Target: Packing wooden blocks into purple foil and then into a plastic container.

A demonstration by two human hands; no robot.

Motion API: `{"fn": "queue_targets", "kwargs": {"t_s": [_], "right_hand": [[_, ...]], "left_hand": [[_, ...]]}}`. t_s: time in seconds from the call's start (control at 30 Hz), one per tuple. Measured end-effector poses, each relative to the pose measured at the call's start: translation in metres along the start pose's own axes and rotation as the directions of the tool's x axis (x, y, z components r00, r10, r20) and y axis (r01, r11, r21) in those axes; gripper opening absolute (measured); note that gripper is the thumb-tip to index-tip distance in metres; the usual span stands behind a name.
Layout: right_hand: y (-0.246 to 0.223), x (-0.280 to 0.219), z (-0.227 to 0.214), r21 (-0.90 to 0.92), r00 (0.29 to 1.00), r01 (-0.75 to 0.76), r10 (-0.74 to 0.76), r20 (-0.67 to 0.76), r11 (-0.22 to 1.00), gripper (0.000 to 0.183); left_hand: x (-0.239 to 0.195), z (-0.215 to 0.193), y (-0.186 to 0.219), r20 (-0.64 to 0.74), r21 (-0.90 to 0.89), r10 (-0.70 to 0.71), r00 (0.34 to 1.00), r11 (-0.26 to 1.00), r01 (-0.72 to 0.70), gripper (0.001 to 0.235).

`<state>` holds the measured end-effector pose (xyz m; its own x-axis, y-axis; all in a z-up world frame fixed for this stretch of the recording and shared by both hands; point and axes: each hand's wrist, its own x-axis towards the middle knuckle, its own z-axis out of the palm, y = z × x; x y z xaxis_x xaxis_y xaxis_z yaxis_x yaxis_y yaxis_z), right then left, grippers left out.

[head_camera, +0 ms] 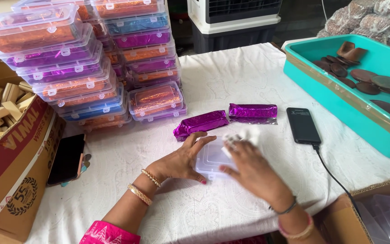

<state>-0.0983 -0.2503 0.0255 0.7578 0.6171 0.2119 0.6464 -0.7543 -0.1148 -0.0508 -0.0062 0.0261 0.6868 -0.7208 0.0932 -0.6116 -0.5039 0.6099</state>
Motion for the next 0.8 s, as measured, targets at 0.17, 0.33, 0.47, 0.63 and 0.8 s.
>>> {"fn": "queue_targets", "kwargs": {"t_s": [0.17,0.33,0.47,0.63,0.8], "right_hand": [[0.025,-0.015,-0.005,-0.124,0.952,-0.292,0.277,-0.13,0.948,0.079],[-0.01,-0.011,0.0,0.004,0.992,-0.073,0.073,-0.107,0.997,0.068],[-0.019,-0.003,0.004,0.207,0.982,0.177,-0.159,-0.1,0.962,0.067],[0.033,-0.012,0.001,0.077,0.992,-0.004,0.014,-0.126,0.997,0.064],[0.054,-0.035,-0.037,0.171,0.938,-0.346,0.339,0.067,0.922,0.075]], "left_hand": [[0.002,0.006,0.006,0.001,0.014,-0.047,0.999,0.999,0.047,0.117],[0.003,0.011,0.004,-0.033,0.024,0.031,0.999,0.999,-0.03,0.115],[0.005,0.01,0.005,-0.086,-0.014,0.077,0.993,0.997,-0.078,0.122],[0.005,0.015,0.004,-0.091,-0.034,0.049,0.995,0.998,-0.052,0.119],[0.005,0.012,0.01,-0.083,-0.019,-0.002,0.997,1.0,0.0,0.119]]}}
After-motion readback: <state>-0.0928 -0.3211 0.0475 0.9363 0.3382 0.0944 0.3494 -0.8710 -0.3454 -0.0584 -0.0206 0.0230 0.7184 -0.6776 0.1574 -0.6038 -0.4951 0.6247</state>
